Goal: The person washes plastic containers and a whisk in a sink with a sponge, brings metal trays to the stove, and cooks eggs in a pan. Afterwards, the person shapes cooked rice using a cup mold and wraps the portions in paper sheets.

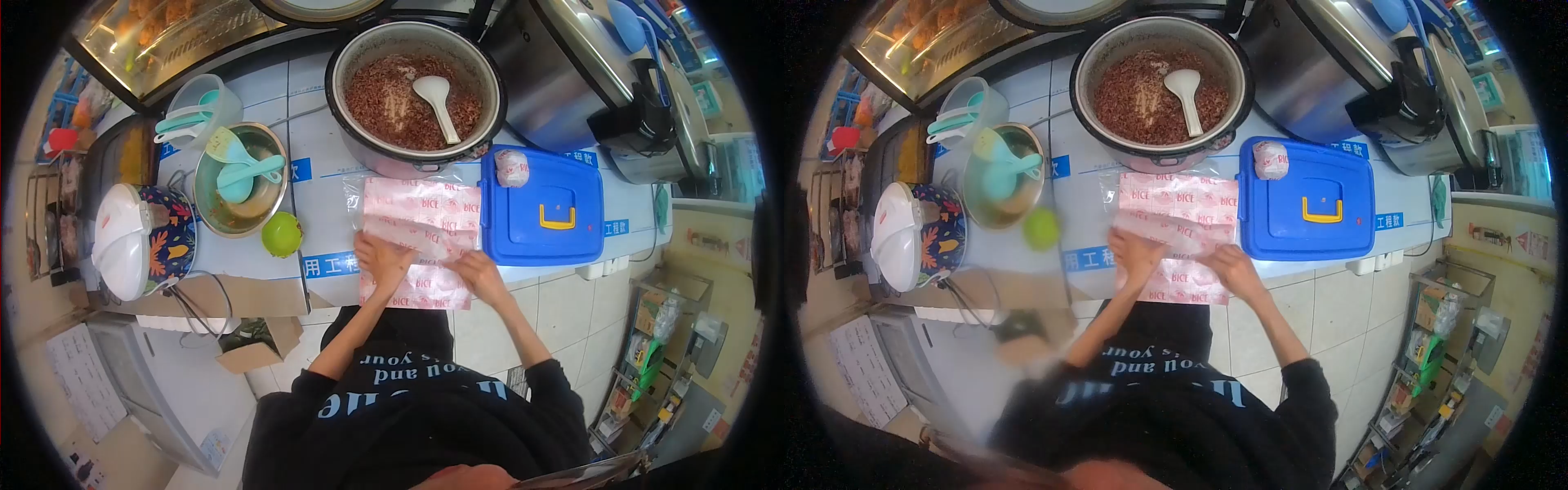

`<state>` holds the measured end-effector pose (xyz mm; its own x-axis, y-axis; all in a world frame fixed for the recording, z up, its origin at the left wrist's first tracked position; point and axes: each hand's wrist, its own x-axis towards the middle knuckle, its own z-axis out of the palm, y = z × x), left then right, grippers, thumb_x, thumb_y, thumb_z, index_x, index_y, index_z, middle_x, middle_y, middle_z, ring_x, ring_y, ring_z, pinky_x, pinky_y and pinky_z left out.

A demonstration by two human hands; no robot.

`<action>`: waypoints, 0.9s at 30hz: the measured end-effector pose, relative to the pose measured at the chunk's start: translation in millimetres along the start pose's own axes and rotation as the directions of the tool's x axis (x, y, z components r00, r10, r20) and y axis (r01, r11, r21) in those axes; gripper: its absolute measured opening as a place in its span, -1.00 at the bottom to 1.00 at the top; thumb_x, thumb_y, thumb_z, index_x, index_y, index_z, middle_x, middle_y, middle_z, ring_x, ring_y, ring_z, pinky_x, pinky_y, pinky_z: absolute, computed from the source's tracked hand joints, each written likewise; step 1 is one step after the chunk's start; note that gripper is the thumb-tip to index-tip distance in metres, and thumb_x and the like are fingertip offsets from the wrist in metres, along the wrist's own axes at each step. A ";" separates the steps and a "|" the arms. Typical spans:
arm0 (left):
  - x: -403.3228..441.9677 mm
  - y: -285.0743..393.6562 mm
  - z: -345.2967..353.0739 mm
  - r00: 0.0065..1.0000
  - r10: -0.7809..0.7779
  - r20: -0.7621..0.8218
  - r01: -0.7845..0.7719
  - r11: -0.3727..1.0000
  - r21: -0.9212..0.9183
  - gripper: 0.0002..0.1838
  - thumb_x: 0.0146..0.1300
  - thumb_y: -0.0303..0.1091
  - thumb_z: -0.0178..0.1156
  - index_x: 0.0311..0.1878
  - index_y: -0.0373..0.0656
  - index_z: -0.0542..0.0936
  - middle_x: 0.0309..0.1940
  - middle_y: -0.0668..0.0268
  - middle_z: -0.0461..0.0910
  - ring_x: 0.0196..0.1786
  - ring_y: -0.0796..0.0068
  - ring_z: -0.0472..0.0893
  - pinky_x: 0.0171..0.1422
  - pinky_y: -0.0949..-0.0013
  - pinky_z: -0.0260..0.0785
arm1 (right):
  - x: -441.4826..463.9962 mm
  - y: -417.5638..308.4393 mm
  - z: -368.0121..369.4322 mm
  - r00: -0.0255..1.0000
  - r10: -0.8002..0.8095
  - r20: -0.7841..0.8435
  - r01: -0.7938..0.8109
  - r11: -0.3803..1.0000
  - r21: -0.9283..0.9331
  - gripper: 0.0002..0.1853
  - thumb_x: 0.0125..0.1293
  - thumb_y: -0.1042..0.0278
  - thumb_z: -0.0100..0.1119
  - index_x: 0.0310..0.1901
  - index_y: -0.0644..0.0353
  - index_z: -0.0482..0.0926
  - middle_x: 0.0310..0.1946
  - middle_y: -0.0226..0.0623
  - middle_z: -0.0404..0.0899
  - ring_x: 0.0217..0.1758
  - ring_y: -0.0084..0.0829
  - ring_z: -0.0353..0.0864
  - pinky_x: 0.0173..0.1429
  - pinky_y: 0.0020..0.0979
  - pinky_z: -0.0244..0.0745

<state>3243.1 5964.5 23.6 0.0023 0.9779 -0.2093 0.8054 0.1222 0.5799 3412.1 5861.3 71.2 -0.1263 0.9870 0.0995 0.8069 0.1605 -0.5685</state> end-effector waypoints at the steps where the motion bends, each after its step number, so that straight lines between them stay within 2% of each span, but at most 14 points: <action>1: 3.7 3.7 -8.1 0.996 -0.086 0.001 0.085 0.989 -0.124 -0.28 -0.13 -0.04 0.34 0.07 -0.21 0.32 0.19 -0.06 0.15 0.25 -0.06 0.09 0.26 -0.07 -0.12 | -3.3 1.8 1.3 0.996 -0.056 -0.065 0.054 0.998 -0.036 -0.61 -0.13 0.54 0.16 -0.14 0.11 0.60 -0.45 -0.36 0.50 -0.31 -0.34 0.46 -0.17 -0.37 0.39; 2: 6.5 -1.3 -13.8 0.996 -0.093 0.003 0.092 0.989 -0.119 -0.28 -0.13 -0.04 0.34 0.07 -0.21 0.32 0.19 -0.06 0.15 0.25 -0.06 0.09 0.26 -0.07 -0.12 | -4.4 -1.8 0.6 0.996 -0.042 -0.080 0.039 0.998 -0.047 -0.57 -0.17 0.54 0.14 -0.13 0.09 0.60 -0.43 -0.37 0.49 -0.25 -0.34 0.46 -0.11 -0.35 0.37; 3: 12.8 -11.0 -22.1 0.948 0.288 -0.135 -0.301 0.950 -0.088 -0.34 -0.13 -0.11 0.34 0.05 -0.16 0.34 0.14 -0.01 0.23 0.21 -0.03 0.18 0.23 -0.03 -0.03 | -6.3 -2.2 4.5 0.996 -0.030 -0.087 0.027 0.999 -0.036 -0.57 -0.17 0.54 0.14 -0.13 0.09 0.60 -0.43 -0.37 0.49 -0.25 -0.34 0.46 -0.11 -0.35 0.37; 4: 20.0 -20.9 -31.3 0.740 0.627 -0.243 -0.648 0.761 -0.012 -0.39 -0.13 -0.19 0.34 0.04 -0.11 0.37 0.10 0.03 0.31 0.17 -0.01 0.26 0.21 0.00 0.05 | -7.9 -0.1 8.0 0.996 0.006 -0.093 -0.013 0.997 -0.078 -0.56 -0.17 0.54 0.14 -0.13 0.10 0.60 -0.41 -0.36 0.48 -0.22 -0.32 0.45 -0.08 -0.32 0.36; 5: 30.2 -36.3 -34.1 0.736 0.637 -0.231 -0.656 0.755 -0.010 -0.39 -0.13 -0.19 0.34 0.04 -0.11 0.37 0.10 0.03 0.31 0.17 -0.01 0.26 0.21 0.00 0.05 | -9.8 3.8 9.8 0.994 0.038 -0.098 -0.050 0.991 -0.126 -0.56 -0.17 0.54 0.14 -0.12 0.10 0.59 -0.39 -0.35 0.48 -0.18 -0.31 0.45 -0.05 -0.30 0.35; 7: 46.7 -67.2 -26.1 0.470 0.761 0.447 -0.802 0.580 -0.145 -0.50 -0.10 -0.33 0.31 -0.01 -0.06 0.42 -0.09 0.15 0.49 -0.01 0.07 0.47 0.09 0.11 0.26 | -19.4 16.1 24.5 0.993 0.088 -0.080 -0.096 0.991 -0.097 -0.57 -0.15 0.55 0.15 -0.12 0.07 0.59 -0.38 -0.35 0.46 -0.12 -0.29 0.44 -0.01 -0.27 0.33; 10: 45.7 -71.1 -24.1 0.444 0.851 0.282 -0.809 0.515 -0.282 -0.69 -0.05 -0.40 0.26 -0.16 -0.08 0.50 -0.29 0.22 0.58 -0.17 0.14 0.56 -0.03 0.19 0.37 | -14.6 24.9 30.0 0.989 0.101 -0.106 -0.110 0.990 -0.086 -0.66 -0.05 0.48 0.22 -0.14 0.06 0.60 -0.32 -0.35 0.51 -0.10 -0.26 0.46 -0.01 -0.27 0.33; 17: 21.2 -68.3 -27.6 0.508 0.846 0.159 -0.798 0.533 -0.283 -0.74 -0.01 -0.41 0.22 -0.19 -0.11 0.49 -0.27 0.23 0.57 -0.11 0.15 0.52 -0.03 0.10 0.30 | 9.5 43.7 24.5 0.999 0.047 -0.024 -0.048 0.998 -0.043 -0.78 0.03 0.33 0.25 -0.23 0.03 0.58 -0.22 -0.33 0.58 -0.18 -0.29 0.56 -0.03 -0.28 0.37; 19: 24.8 -39.7 -38.5 0.645 0.688 0.332 -0.725 0.688 -0.016 -0.69 -0.01 -0.42 0.19 -0.14 -0.12 0.45 -0.31 0.23 0.54 -0.09 0.18 0.48 -0.05 0.16 0.24 | 44.8 23.3 17.2 0.801 0.523 0.290 -0.474 0.851 -0.226 -0.77 0.02 0.37 0.20 -0.22 0.03 0.54 -0.26 -0.31 0.57 -0.20 -0.31 0.57 -0.11 -0.24 0.40; 20: 27.7 -27.0 -37.3 0.642 0.687 0.341 -0.727 0.686 -0.015 -0.69 -0.01 -0.42 0.19 -0.14 -0.12 0.45 -0.31 0.23 0.54 -0.09 0.18 0.48 -0.05 0.16 0.24 | 53.0 21.0 25.1 0.798 0.528 0.291 -0.481 0.849 -0.220 -0.77 0.02 0.37 0.20 -0.22 0.03 0.54 -0.26 -0.31 0.57 -0.20 -0.31 0.57 -0.11 -0.24 0.40; 22: 40.5 -2.7 -29.1 0.665 0.717 0.211 -0.740 0.594 0.315 -0.56 -0.12 -0.44 0.23 -0.08 -0.13 0.41 -0.36 0.27 0.52 -0.03 0.26 0.41 0.01 0.21 0.18 | 66.9 21.7 40.1 0.953 0.293 -0.076 -0.301 0.888 -0.347 -0.75 -0.07 0.38 0.22 -0.27 0.04 0.49 -0.34 -0.26 0.55 -0.22 -0.25 0.57 -0.15 -0.23 0.41; 23: 50.7 7.0 -24.7 0.662 0.718 0.215 -0.743 0.590 0.316 -0.56 -0.12 -0.44 0.23 -0.08 -0.13 0.41 -0.36 0.27 0.52 -0.03 0.26 0.41 0.01 0.21 0.18 | 75.6 25.7 37.7 0.952 0.296 -0.079 -0.305 0.888 -0.343 -0.75 -0.07 0.38 0.22 -0.27 0.04 0.49 -0.34 -0.26 0.55 -0.22 -0.25 0.57 -0.15 -0.23 0.41; 25: 64.0 18.9 -16.4 0.528 0.807 0.264 -0.830 0.425 0.362 -0.59 -0.13 -0.46 0.19 -0.12 -0.11 0.38 -0.46 0.29 0.49 -0.14 0.26 0.48 -0.07 0.20 0.25 | 90.2 35.4 29.1 0.984 -0.072 -0.164 0.008 0.931 -0.365 -0.72 -0.14 0.41 0.22 -0.29 0.07 0.48 -0.43 -0.25 0.51 -0.34 -0.17 0.57 -0.23 -0.18 0.43; 27: 69.2 7.4 -6.7 0.551 0.755 0.355 -0.829 0.448 0.335 -0.63 -0.10 -0.47 0.16 -0.14 -0.11 0.37 -0.49 0.26 0.50 -0.32 0.23 0.53 -0.26 0.20 0.34 | 82.0 55.4 41.2 0.998 0.051 0.031 -0.047 0.991 -0.127 -0.72 -0.13 0.46 0.21 -0.28 0.08 0.48 -0.41 -0.24 0.49 -0.34 -0.13 0.55 -0.23 -0.16 0.43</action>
<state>3245.2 6034.1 18.6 0.8200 0.5707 0.0434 0.5568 -0.8131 0.1698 3422.7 5951.5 14.2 -0.1029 0.9937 0.0449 0.8786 0.1120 -0.4642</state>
